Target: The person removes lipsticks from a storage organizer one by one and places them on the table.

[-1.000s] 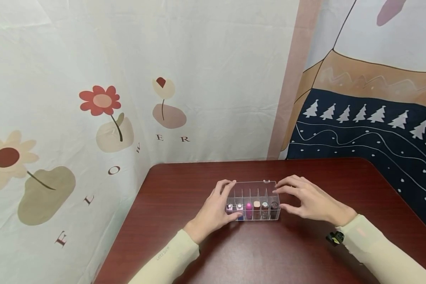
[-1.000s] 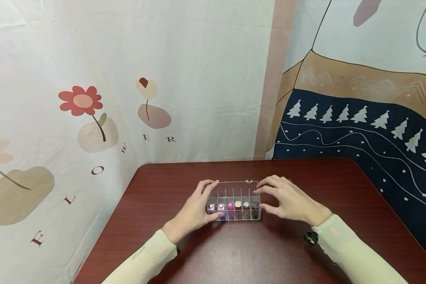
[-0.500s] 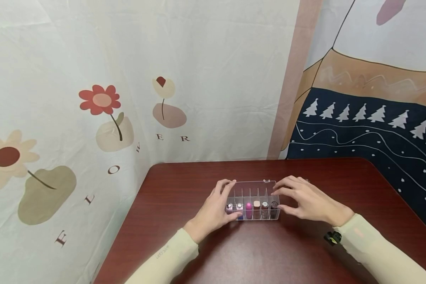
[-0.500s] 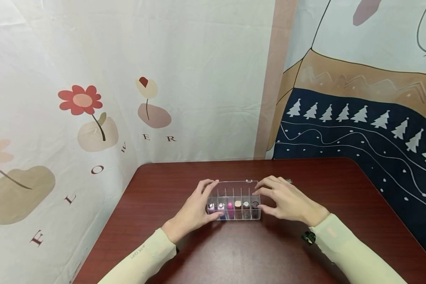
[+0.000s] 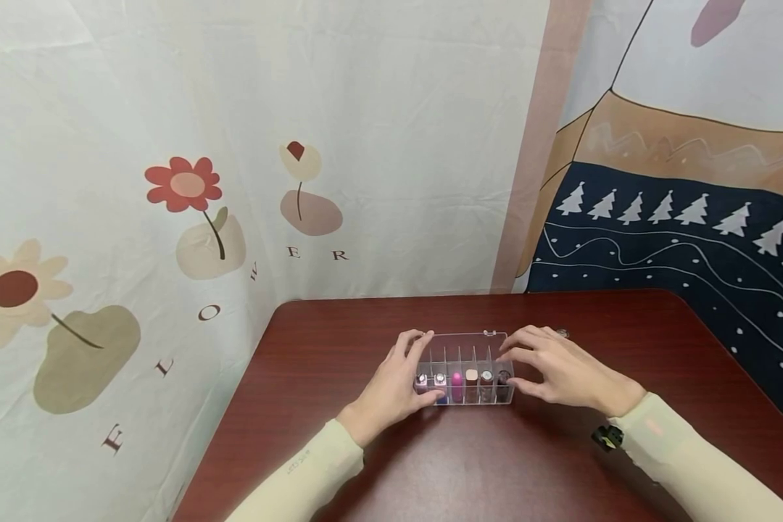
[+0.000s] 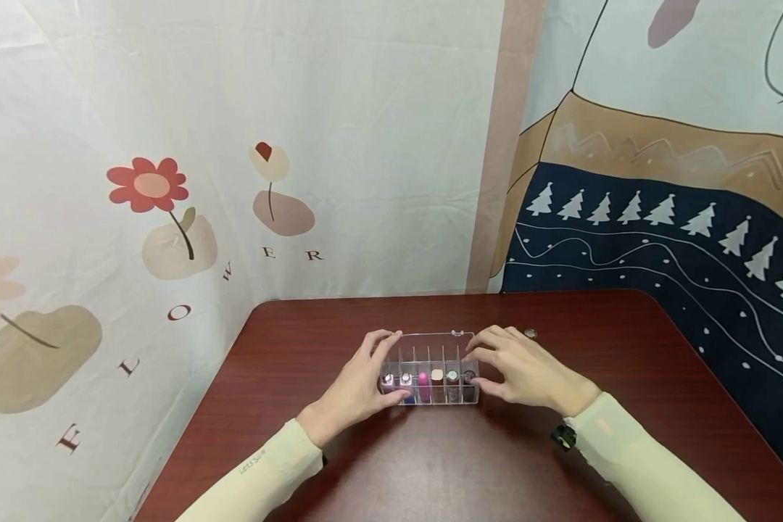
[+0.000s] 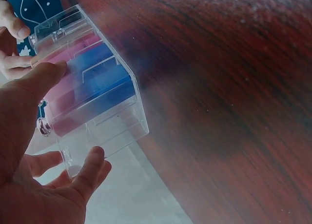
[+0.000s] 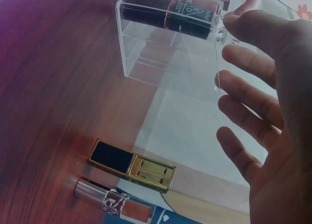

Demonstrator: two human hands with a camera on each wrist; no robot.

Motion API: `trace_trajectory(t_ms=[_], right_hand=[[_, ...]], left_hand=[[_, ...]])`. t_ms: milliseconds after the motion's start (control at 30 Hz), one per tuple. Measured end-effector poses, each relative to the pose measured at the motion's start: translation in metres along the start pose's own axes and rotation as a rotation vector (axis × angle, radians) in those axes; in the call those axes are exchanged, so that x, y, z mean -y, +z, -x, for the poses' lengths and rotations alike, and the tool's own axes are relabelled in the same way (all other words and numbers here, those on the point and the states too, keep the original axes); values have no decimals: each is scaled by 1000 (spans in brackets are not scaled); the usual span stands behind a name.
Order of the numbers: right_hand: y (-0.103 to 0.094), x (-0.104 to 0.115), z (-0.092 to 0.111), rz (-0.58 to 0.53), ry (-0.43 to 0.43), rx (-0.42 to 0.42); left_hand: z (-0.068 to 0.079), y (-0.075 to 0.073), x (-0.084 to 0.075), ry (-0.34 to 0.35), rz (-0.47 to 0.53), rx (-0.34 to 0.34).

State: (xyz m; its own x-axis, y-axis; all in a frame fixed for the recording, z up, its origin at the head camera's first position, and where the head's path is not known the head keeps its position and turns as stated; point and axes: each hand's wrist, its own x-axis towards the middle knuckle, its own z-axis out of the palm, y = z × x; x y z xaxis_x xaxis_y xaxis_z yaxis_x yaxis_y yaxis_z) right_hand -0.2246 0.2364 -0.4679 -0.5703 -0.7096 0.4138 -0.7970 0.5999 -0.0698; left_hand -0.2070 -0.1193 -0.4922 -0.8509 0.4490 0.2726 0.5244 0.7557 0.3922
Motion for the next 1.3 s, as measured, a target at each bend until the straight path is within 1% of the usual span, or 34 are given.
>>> trace_trajectory(t_ms=[133, 433, 533, 633, 900, 1100, 1300], right_hand=[[2, -1, -1, -5, -13, -8], [7, -1, -3, 15, -109, -77], [9, -1, -3, 23, -125, -92], [10, 0, -3, 28, -120, -86], [12, 2, -2, 7, -72, -47], [11, 3, -2, -10, -78, -45], [10, 4, -2, -27, -70, -42]], left_hand=[[0, -1, -1, -2, 1, 4], [1, -1, -1, 2, 0, 9], [1, -1, -1, 6, -1, 7], [1, -1, -1, 6, -4, 6], [1, -2, -2, 0, 3, 11], [1, -2, -2, -6, -12, 14], [0, -1, -1, 3, -22, 6]])
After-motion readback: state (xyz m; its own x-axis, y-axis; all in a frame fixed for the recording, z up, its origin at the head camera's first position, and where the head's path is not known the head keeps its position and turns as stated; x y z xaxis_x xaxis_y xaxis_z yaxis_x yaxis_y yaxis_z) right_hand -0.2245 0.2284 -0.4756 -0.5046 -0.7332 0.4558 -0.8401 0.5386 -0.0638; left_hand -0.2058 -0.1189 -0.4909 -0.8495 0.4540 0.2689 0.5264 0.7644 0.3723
